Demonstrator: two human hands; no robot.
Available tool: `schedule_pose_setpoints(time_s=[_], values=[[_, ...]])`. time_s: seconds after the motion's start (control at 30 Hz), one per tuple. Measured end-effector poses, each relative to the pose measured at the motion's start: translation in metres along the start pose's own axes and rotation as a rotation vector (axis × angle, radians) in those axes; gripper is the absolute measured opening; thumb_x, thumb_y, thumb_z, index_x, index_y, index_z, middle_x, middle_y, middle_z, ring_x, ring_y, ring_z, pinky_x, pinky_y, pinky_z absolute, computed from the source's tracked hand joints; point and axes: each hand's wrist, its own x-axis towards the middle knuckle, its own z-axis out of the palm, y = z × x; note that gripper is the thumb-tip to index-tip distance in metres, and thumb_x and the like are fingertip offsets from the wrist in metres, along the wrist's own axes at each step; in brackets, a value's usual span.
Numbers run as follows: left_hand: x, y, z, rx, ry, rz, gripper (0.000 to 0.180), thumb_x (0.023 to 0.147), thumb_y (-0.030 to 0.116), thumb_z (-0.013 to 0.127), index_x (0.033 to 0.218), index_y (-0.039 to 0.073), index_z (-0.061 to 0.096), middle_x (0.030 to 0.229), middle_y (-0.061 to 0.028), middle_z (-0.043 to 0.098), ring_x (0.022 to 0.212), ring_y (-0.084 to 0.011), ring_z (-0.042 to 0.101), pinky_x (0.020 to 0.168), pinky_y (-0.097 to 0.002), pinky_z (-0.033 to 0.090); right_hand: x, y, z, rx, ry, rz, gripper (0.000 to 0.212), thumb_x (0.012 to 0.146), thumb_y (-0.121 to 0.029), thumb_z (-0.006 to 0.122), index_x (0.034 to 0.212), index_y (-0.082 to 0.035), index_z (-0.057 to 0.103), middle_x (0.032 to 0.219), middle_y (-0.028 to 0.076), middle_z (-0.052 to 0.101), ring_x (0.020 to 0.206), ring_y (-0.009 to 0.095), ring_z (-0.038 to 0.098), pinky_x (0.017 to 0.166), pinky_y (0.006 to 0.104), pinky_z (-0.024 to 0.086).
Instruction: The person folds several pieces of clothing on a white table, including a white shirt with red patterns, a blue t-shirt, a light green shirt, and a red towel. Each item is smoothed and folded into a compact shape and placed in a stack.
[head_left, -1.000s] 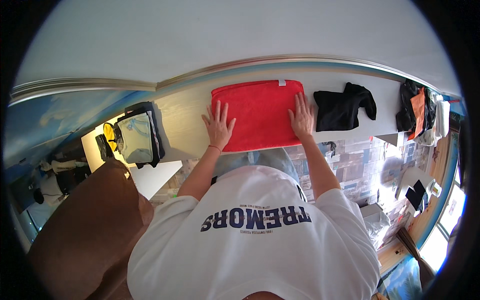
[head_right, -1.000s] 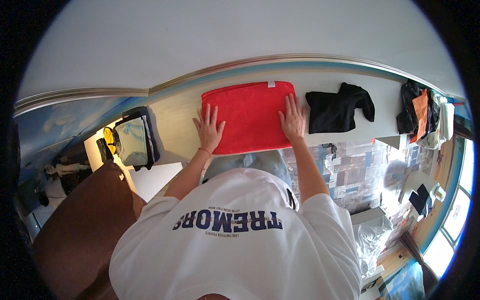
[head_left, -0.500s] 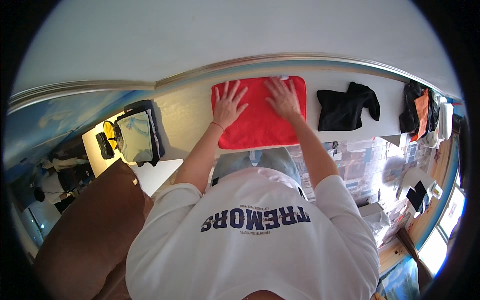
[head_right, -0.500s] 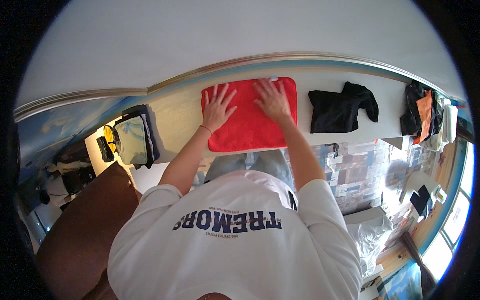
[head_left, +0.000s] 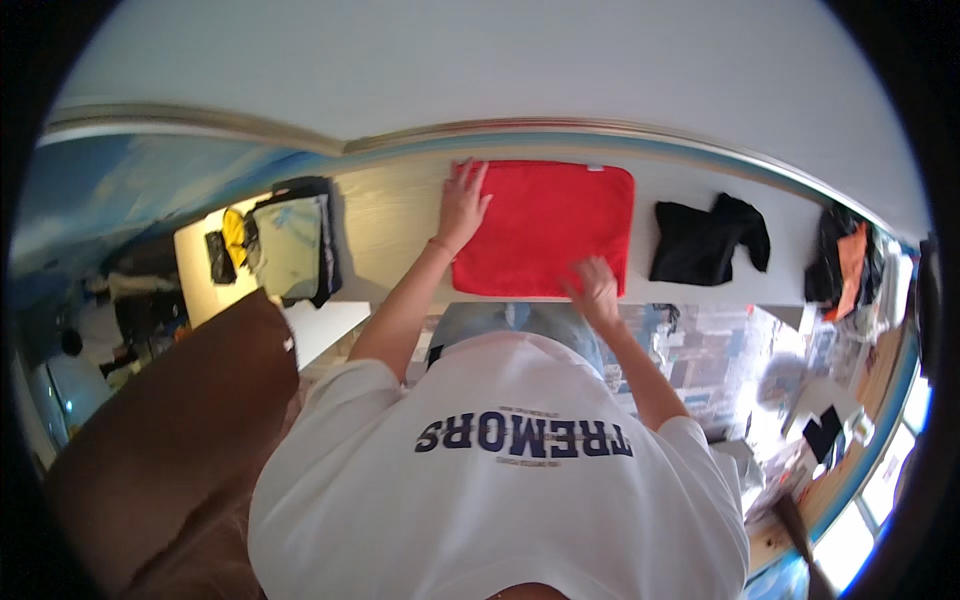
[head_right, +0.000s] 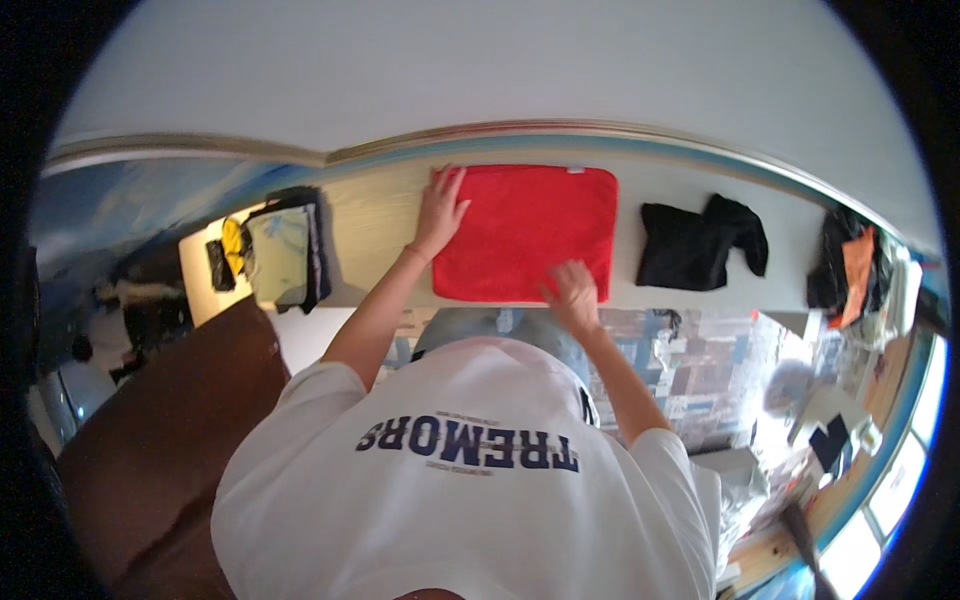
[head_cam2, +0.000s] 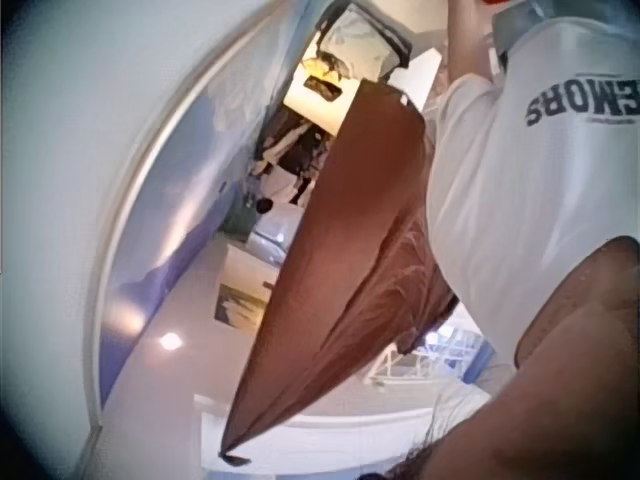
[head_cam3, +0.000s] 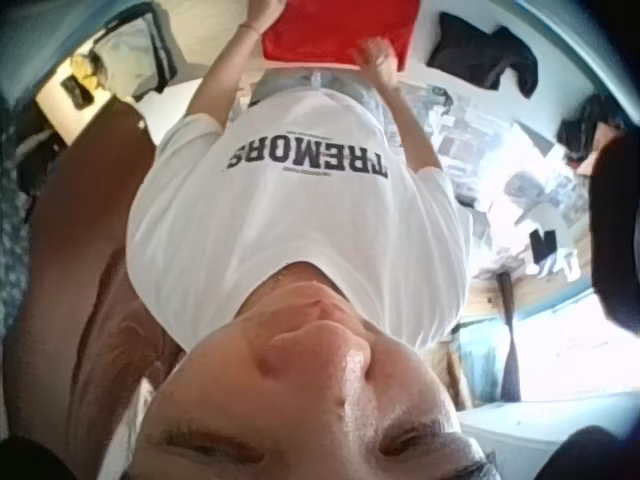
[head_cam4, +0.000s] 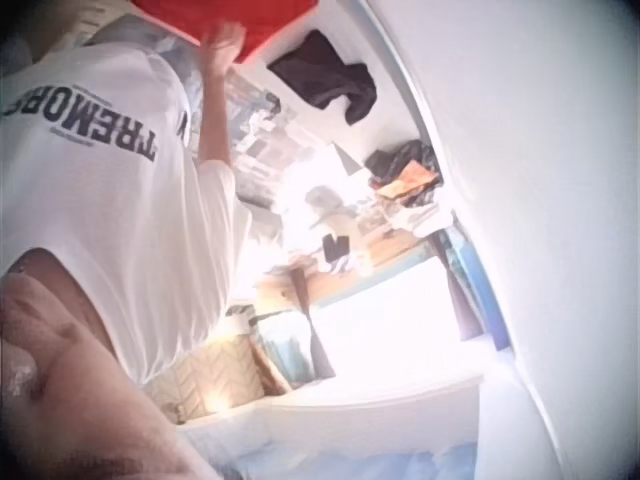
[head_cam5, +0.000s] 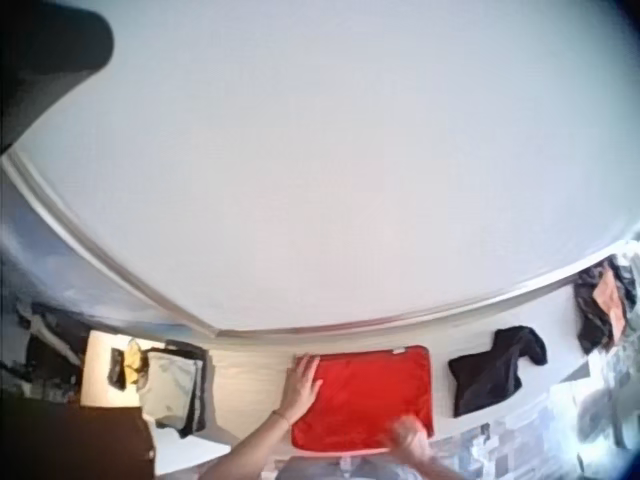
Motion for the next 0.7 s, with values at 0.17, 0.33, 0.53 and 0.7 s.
schedule_pose_setpoints(time_s=[0.17,0.33,0.53,0.7], values=[[-0.004,-0.022,-0.014,0.160,-0.011,0.025,0.053,0.084,0.021,0.084,0.132,0.011,0.063,0.127,-0.0217,0.062,0.133,-0.0437,0.053,0.099,-0.0470,0.049,-0.019,-0.062,0.051,-0.069,-0.274,-0.215,0.069,0.073,-0.023,0.089,0.135,-0.015,0.061,0.142,0.010,0.054,0.125,0.032,0.055,0.100,0.0486,0.049],[-0.038,-0.051,-0.039,0.245,-0.169,-0.324,0.043,0.077,0.028,0.086,0.112,0.007,0.071,0.112,-0.0259,0.068,0.121,-0.0494,0.060,0.094,-0.0534,0.054,0.002,-0.050,0.064,-0.101,-0.311,-0.300,0.075,0.071,-0.032,0.090,0.139,-0.016,0.061,0.150,0.009,0.051,0.133,0.032,0.050,0.109,0.0512,0.044],[-0.139,-0.047,-0.072,-0.298,-0.222,-0.597,0.040,0.083,0.030,0.083,0.111,0.003,0.072,0.103,-0.0193,0.075,0.097,-0.0374,0.073,0.083,-0.0439,0.059,-0.004,-0.026,0.056,-0.175,-0.336,-0.401,0.088,0.070,-0.045,0.087,0.148,-0.019,0.056,0.162,0.007,0.043,0.153,0.028,0.035,0.126,0.0562,0.026],[-0.201,-0.040,-0.070,-1.090,-0.376,-1.067,0.054,0.091,0.034,0.081,0.134,0.005,0.066,0.117,-0.0074,0.075,0.099,-0.0226,0.074,0.082,-0.0390,0.061,-0.034,-0.034,0.074,-0.407,-0.426,-0.579,0.068,0.089,-0.031,0.069,0.154,-0.024,0.048,0.166,0.002,0.037,0.155,0.026,0.029,0.129,0.0548,0.022]])
